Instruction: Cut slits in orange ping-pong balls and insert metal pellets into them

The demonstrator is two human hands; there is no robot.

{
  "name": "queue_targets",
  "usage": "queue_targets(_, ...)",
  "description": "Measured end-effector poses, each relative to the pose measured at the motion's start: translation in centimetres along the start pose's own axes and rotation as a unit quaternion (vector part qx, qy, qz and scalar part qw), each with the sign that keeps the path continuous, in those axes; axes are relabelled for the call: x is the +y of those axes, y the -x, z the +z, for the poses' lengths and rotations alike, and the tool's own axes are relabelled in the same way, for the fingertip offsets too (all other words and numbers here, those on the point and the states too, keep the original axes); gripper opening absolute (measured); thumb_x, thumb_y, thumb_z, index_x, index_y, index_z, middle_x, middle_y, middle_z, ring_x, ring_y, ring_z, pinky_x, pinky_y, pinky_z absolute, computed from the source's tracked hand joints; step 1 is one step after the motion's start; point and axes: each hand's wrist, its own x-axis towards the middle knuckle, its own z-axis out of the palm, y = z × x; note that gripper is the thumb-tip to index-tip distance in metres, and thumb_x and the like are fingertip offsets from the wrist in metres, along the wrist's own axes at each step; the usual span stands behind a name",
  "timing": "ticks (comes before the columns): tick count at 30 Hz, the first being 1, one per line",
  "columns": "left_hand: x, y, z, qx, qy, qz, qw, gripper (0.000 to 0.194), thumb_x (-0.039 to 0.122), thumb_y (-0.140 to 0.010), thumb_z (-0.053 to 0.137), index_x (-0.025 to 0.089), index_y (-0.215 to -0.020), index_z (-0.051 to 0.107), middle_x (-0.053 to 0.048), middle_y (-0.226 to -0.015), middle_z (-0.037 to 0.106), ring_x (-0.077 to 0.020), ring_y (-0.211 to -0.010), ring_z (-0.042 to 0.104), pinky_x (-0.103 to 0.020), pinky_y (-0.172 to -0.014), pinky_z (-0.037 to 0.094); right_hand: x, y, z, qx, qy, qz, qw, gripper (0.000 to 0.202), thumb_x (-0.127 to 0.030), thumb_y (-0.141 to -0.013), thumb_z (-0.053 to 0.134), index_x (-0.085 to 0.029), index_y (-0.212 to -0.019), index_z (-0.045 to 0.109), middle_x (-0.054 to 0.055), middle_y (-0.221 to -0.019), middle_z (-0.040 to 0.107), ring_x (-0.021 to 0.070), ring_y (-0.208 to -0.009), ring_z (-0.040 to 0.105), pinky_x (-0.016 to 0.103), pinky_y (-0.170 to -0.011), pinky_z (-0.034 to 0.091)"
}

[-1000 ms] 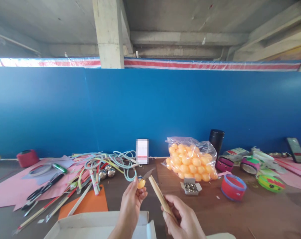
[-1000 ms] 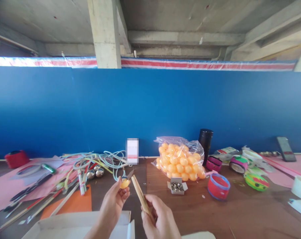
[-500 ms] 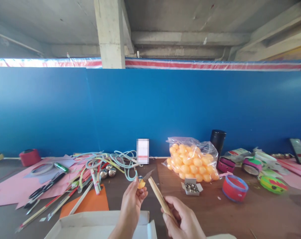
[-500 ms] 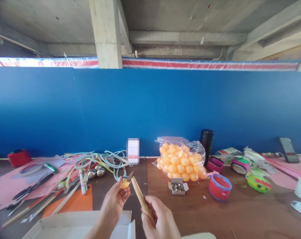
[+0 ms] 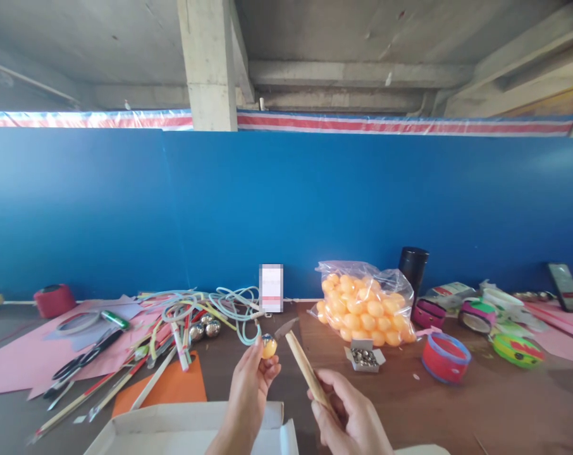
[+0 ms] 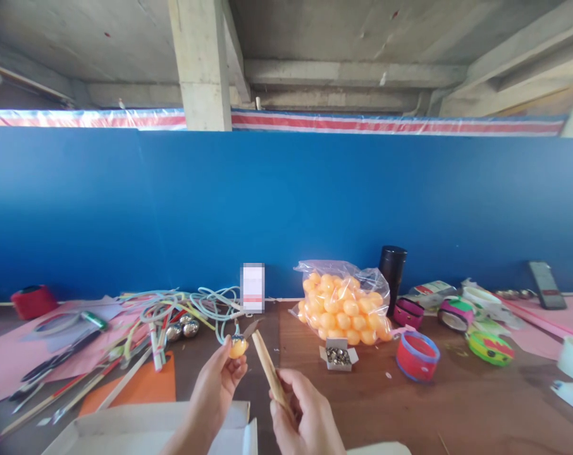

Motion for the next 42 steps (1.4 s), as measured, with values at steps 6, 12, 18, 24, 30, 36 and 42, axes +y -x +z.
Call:
queue_targets(6, 0.0, 0.0, -0.1, 0.0, 0.002, 0.0, 1.0, 0.024, 0.029, -0.067, 0.07, 0.012, -0.08, 0.06, -0.004, -0.066, 0.062, -0.0095, -0.055, 0.058, -0.022, -0.053, 0.05, 0.1, 0.0, -0.1, -0.008, 0.006, -0.009, 1.0, 0.025, -0.028, -0.076, 0.05, -0.018, -0.098, 0.057, 0.005, -0.079, 0.066, 0.0154, -0.063, 0.062, 0.024, -0.059, 0.05)
queue_targets(12, 0.1, 0.0, 0.0, -0.006, 0.001, -0.007, 1.0, 0.024, 0.03, -0.068, 0.069, 0.011, -0.08, 0.059, -0.004, -0.066, 0.063, -0.0092, -0.055, 0.058, -0.021, -0.053, 0.05, 0.4, -0.1, -0.1, -0.014, 0.002, -0.003, 1.0, 0.028, -0.033, -0.077, 0.05, -0.018, -0.099, 0.056, 0.005, -0.079, 0.065, 0.0156, -0.062, 0.061, 0.024, -0.057, 0.05)
queue_targets(18, 0.1, 0.1, 0.0, -0.004, -0.001, 0.0, 1.0, 0.025, 0.031, -0.068, 0.068, 0.011, -0.081, 0.059, -0.005, -0.068, 0.062, -0.0092, -0.056, 0.058, -0.021, -0.054, 0.051, 0.1, -0.1, -0.1, 0.004, 0.002, 0.014, 1.0, 0.03, -0.037, -0.077, 0.049, -0.017, -0.099, 0.056, 0.006, -0.081, 0.065, 0.0172, -0.067, 0.062, 0.024, -0.058, 0.05)
queue_targets(24, 0.1, 0.0, 0.1, 0.001, -0.004, -0.005, 1.0, 0.024, 0.029, -0.068, 0.069, 0.011, -0.081, 0.06, -0.004, -0.066, 0.061, -0.0094, -0.056, 0.058, -0.022, -0.053, 0.051, 0.1, -0.1, -0.1, -0.012, 0.017, 0.008, 1.0, 0.026, -0.032, -0.076, 0.05, -0.018, -0.097, 0.057, 0.005, -0.077, 0.065, 0.0157, -0.061, 0.06, 0.025, -0.058, 0.05)
queue_targets(30, 0.1, 0.1, 0.1, -0.006, -0.009, -0.008, 1.0, 0.029, 0.035, -0.069, 0.067, 0.011, -0.083, 0.059, -0.005, -0.068, 0.062, -0.0095, -0.057, 0.057, -0.022, -0.055, 0.051, 0.4, -0.2, -0.3, 0.0, -0.002, 0.028, 1.0, 0.032, -0.036, -0.079, 0.047, -0.018, -0.105, 0.053, 0.005, -0.084, 0.065, 0.01, -0.046, 0.054, 0.02, -0.044, 0.046)
queue_targets(36, 0.1, 0.4, 0.0, -0.021, -0.028, 0.01, 0.999, 0.029, 0.035, -0.069, 0.067, 0.012, -0.084, 0.06, -0.004, -0.071, 0.061, -0.0097, -0.057, 0.057, -0.022, -0.052, 0.051, 0.8, -0.6, -0.2, -0.013, 0.023, 0.102, 0.994, 0.024, -0.026, -0.077, 0.043, -0.017, -0.097, 0.055, 0.0, -0.07, 0.063, 0.0096, -0.043, 0.055, 0.017, -0.038, 0.042)
queue_targets(42, 0.3, 0.7, 0.2, -0.018, -0.035, 0.003, 0.999, 0.028, 0.034, -0.067, 0.068, 0.012, -0.083, 0.061, -0.003, -0.07, 0.061, -0.0105, -0.057, 0.059, -0.022, -0.052, 0.052, 1.6, -0.6, -0.3, -0.048, 0.026, 0.125, 0.991, 0.021, -0.022, -0.079, 0.041, -0.017, -0.093, 0.054, 0.001, -0.075, 0.066, 0.0087, -0.041, 0.057, 0.017, -0.039, 0.042)
